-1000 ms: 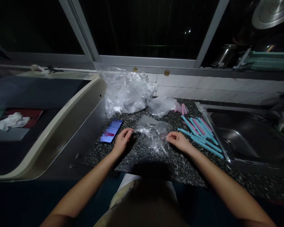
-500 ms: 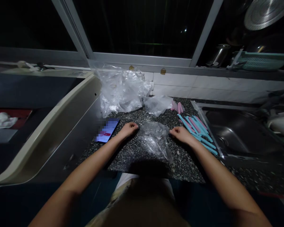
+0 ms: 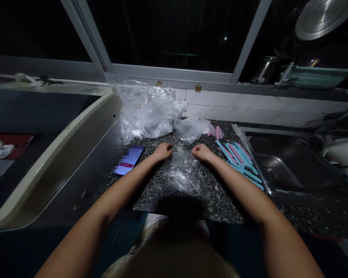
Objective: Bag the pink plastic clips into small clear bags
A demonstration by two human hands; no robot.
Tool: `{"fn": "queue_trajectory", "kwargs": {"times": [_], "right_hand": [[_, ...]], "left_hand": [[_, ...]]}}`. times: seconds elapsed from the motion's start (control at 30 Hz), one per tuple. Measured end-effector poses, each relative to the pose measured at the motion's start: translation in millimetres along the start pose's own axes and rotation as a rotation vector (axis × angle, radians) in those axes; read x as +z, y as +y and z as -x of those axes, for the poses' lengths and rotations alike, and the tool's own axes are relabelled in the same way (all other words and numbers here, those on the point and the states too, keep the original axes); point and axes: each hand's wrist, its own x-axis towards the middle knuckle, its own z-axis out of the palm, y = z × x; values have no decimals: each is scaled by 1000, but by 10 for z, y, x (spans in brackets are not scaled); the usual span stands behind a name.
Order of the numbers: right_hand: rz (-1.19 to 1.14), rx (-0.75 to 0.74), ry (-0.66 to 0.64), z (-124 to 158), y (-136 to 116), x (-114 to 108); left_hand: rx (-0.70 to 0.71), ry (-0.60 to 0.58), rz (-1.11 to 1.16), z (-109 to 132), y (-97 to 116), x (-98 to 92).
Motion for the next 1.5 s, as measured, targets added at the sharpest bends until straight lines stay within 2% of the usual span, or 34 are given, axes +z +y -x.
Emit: {"fn": "queue_trajectory", "kwargs": {"times": [0.13, 0.33, 0.43, 0.5, 0.63, 0.73, 0.8, 0.87, 0.9, 0.97, 1.0, 1.03, 1.13, 1.23, 1.33, 1.43, 1.5], "right_hand": [[187, -52, 34, -24, 21, -9], [402, -135, -10, 23, -42, 169], [452, -188, 31, 22, -166, 69], [469, -245, 91, 14, -289, -108], [477, -581, 408, 151, -613, -568], [457, -776, 623, 504, -805, -812], [471, -868, 682, 826, -812, -858], [518, -951, 648, 1148, -691, -795], [551, -1009, 589, 1291, -589, -727], [586, -1118, 480, 1516, -334, -540], [609, -1123, 416, 1594, -200, -435], [623, -1113, 356, 1651, -70, -331], [654, -1025, 230, 1715, 232, -76], [662, -923, 118, 1695, 366, 50], [608, -835, -50, 1658, 368, 42], [395, -668, -218, 1541, 322, -91], [177, -473, -168, 1351, 294, -213]], "left_hand": [[-43, -20, -84, 22, -23, -30], [-20, -50, -85, 90, -77, 25], [-13, 1, -63, 122, -105, -64], [18, 87, -10, 133, -110, -222], [228, 482, 159, 232, -57, -729], [463, 737, 172, 522, 7, -1065], [587, 819, 130, 822, 19, -1145], [683, 793, 63, 1145, -11, -1077], [751, 760, 39, 1295, -40, -994], [902, 648, 29, 1543, -109, -762], [935, 590, 47, 1636, -143, -630], [927, 501, 61, 1708, -175, -498], [737, 284, 84, 1816, -249, -154], [755, 206, -28, 1839, -302, 60], [814, 148, -115, 1860, -332, 129], [767, 58, -53, 1862, -344, 62], [669, 124, 70, 1802, -339, -31]]}}
